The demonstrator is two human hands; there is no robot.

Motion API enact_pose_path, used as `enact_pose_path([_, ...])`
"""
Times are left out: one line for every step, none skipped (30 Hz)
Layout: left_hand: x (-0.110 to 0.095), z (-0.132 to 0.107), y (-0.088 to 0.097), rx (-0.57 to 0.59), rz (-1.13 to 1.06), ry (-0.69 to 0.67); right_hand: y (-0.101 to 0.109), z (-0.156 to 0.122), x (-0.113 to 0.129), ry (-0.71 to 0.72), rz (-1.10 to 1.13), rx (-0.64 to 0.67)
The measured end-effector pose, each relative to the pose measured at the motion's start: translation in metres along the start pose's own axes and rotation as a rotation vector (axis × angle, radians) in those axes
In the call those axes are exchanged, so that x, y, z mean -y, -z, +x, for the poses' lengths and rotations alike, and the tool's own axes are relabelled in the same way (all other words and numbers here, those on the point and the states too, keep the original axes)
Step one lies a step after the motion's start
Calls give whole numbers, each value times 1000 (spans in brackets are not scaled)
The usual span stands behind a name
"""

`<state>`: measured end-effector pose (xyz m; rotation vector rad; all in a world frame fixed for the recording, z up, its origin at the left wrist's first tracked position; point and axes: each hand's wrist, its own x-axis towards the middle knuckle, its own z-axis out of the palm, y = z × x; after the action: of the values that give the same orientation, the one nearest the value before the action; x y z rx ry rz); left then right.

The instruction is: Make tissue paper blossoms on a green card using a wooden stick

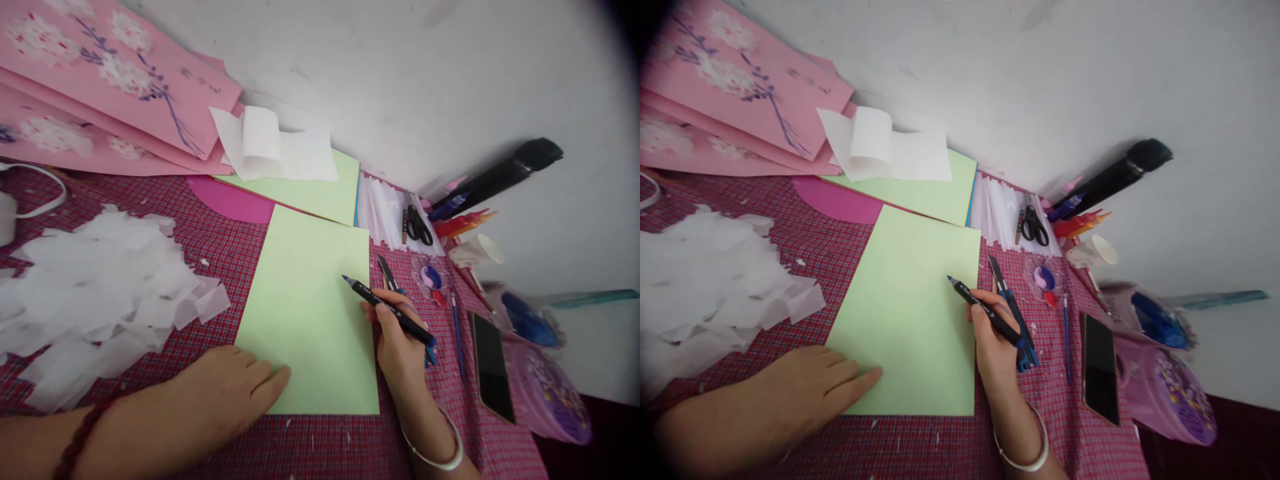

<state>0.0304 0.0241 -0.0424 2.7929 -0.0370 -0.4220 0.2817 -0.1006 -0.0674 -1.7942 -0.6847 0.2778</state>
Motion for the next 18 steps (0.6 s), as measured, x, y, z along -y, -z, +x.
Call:
enact_pose_path([0,0,1,6,-9,5,0,0,1,-7,-10,8])
enact_pose_path([-1,1,3,14,-22,11,-1,0,2,-21,-12,13])
enact_pose_path([-1,1,4,27,-36,18,-1,0,4,-33,-12,16])
enact_pose_path([-1,2,6,45,-48,23,-2,0,5,-34,-20,15])
enact_pose_path([-2,3,8,70,-53,30,-3,1,7,-27,-28,13])
enact_pose_path([-2,4,10,98,-54,35,-4,1,8,-17,-35,13])
enact_pose_path([-2,4,12,128,-52,39,-5,1,9,-8,-40,16])
enact_pose_path([-2,5,13,155,-53,44,-5,2,10,-3,-42,17])
enact_pose_path([-2,5,14,173,-58,49,-6,2,10,-3,-42,15])
enact_pose_path([-2,6,14,179,-68,55,-7,2,11,-6,-44,11])
enact_pose_path([-2,6,14,175,-82,60,-7,3,11,-12,-47,5])
enact_pose_path([-1,6,14,163,-98,63,-7,3,11,-18,-50,-1])
enact_pose_path([-1,7,13,146,-113,66,-8,3,11,-22,-56,-9])
enact_pose_path([-1,7,13,132,-125,67,-8,3,11,-23,-63,-13])
enact_pose_path([-1,7,13,127,-132,66,-8,3,12,-23,-71,-16])
enact_pose_path([-1,7,14,133,-132,65,-8,3,12,-23,-79,-19])
enact_pose_path([-1,8,14,147,-126,68,-8,3,13,-23,-85,-22])
enact_pose_path([-1,8,16,167,-118,70,-8,3,14,-23,-91,-24])
